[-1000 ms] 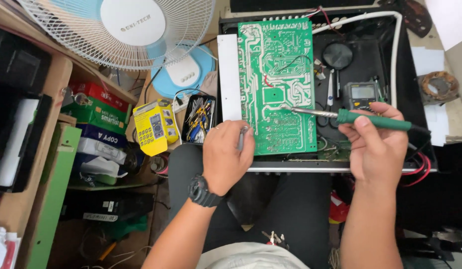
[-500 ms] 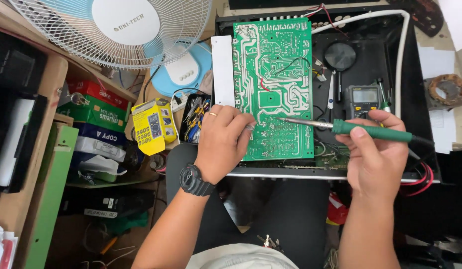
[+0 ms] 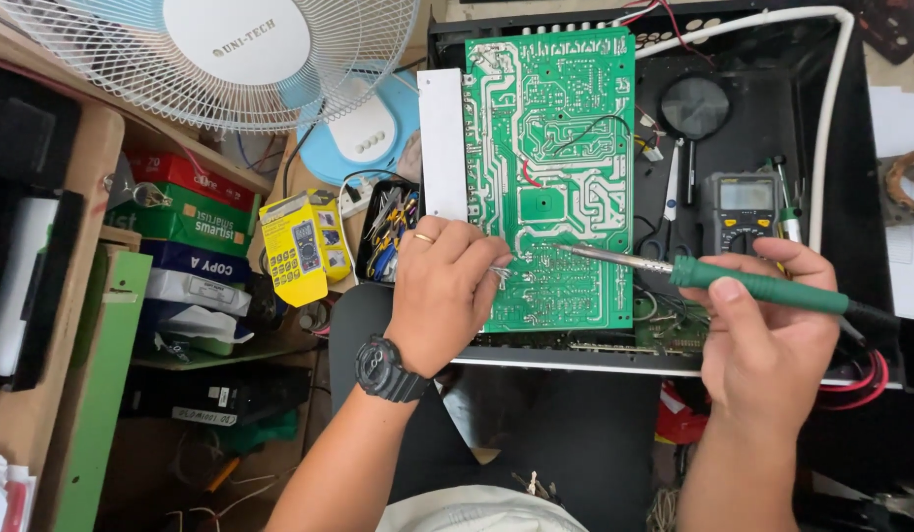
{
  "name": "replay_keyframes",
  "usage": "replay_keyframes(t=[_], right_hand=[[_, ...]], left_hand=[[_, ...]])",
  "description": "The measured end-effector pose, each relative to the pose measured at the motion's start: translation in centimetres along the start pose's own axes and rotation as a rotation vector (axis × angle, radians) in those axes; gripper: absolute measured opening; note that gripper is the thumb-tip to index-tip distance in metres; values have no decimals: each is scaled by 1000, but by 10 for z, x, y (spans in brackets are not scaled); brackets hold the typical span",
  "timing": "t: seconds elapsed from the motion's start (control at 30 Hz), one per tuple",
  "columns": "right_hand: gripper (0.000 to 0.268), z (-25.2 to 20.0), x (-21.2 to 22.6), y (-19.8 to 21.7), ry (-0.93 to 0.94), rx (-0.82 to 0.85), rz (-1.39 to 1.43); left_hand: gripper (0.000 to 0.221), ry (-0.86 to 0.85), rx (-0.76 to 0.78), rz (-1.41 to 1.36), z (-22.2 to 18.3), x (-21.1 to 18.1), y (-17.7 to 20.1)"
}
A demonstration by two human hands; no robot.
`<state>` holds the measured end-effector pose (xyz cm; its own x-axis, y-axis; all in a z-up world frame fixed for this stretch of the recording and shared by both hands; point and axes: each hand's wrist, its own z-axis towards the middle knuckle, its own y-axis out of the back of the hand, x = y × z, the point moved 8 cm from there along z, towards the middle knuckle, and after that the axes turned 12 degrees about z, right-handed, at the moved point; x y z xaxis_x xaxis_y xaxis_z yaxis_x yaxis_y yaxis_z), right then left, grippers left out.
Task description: Soldering electronic components onto a circuit board using a soldering iron.
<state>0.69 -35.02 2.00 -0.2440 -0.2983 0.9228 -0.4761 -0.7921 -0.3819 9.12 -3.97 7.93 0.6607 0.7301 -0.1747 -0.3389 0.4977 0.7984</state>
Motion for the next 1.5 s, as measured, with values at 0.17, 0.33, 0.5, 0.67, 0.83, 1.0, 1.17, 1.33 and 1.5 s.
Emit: replay_keyframes(t=[0.17,0.33,0.5,0.67,0.83,1.0,1.17,1.33,1.5], right_hand=[[47,-1,2,-1,17,15,-19],[48,-1,-2,5,14,19,4],[48,-1,-3,6,24,2,11],[48,-1,-2,7,44,6,16],[49,0,-1,8,43,-22,39],[48,0,2,5,57,-41,79],[45,0,4,0,48,-38,89],[44,1,2,2,48,-39,97],[45,2,3,0,54,-34,100]], left_hand=[[17,-6,9,10,1,0,0],[18,-8,21,7,1,0,-2],[21,-3,33,33,-1,2,-5],[22,-3,31,51,-2,3,-6],[26,4,28,42,-4,4,-7],[27,-6,17,17,-4,4,-7],[25,-13,-1,51,-5,4,-10],[23,-12,-10,47,-5,4,-8],[24,-15,-17,42,-4,3,-8]])
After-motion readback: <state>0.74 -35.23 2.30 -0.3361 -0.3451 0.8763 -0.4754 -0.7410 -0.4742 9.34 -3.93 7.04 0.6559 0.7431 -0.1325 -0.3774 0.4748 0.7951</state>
